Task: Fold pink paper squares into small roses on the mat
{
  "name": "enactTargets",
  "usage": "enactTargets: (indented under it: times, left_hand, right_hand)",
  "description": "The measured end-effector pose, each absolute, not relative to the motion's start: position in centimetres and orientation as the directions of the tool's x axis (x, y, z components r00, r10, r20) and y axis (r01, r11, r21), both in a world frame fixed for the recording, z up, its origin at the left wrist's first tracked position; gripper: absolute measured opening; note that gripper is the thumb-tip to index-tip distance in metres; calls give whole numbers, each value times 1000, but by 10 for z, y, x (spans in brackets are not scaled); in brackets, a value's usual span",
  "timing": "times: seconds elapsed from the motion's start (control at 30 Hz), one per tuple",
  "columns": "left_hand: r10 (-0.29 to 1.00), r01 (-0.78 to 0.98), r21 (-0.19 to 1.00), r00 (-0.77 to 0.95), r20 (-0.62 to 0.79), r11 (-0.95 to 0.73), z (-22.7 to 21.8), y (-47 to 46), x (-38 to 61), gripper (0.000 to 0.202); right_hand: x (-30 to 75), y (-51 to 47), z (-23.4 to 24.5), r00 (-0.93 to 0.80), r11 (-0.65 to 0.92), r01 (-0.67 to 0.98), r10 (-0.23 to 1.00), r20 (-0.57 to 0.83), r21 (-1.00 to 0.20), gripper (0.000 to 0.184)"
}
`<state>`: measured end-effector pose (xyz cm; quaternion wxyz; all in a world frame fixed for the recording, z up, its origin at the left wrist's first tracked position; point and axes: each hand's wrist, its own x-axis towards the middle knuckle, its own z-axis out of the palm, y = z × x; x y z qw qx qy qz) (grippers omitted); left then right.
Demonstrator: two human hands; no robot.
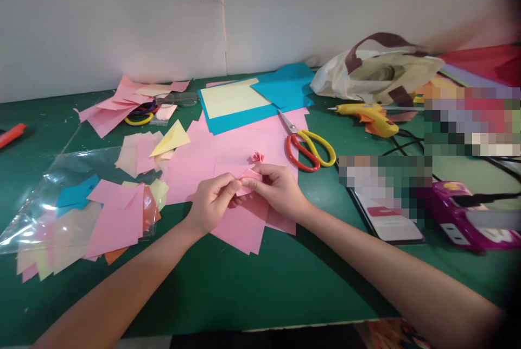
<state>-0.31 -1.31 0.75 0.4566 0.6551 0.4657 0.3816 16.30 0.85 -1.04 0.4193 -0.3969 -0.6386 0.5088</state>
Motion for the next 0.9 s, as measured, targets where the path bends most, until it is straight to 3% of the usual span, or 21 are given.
enactTargets:
  times: [0.23, 0.37, 0.57, 0.73, 0.83, 0.9]
  left_hand:
    - [993, 176, 982, 111, 47, -66, 5, -12, -2, 29]
    - [991, 177, 980, 112, 66, -86, 6, -10, -1, 20]
    - [996, 163, 983, 36, 80, -84, 6, -6, -3, 27]
    - [999, 72, 997, -23, 24, -22, 2, -5, -2, 11]
    - [998, 60, 998, -59, 19, -15, 2, -5, -3, 32]
    - [996, 113, 991, -48, 76, -70, 2, -5, -3, 27]
  right_hand:
    - [159, 6, -13, -286, 129, -223, 939, 192, -966, 25]
    - [159, 6, -13, -299, 180, -124, 931, 210, -976, 20]
    - [161, 5, -12, -281, 364, 98, 903, 325, -926, 13]
    - [161, 4, -11, -283, 363, 163, 908, 309, -917, 10]
    - [160, 3, -9, -270, 348, 175, 916, 295, -921, 9]
    - [159, 4, -8, -241, 333, 184, 927, 287, -925, 6]
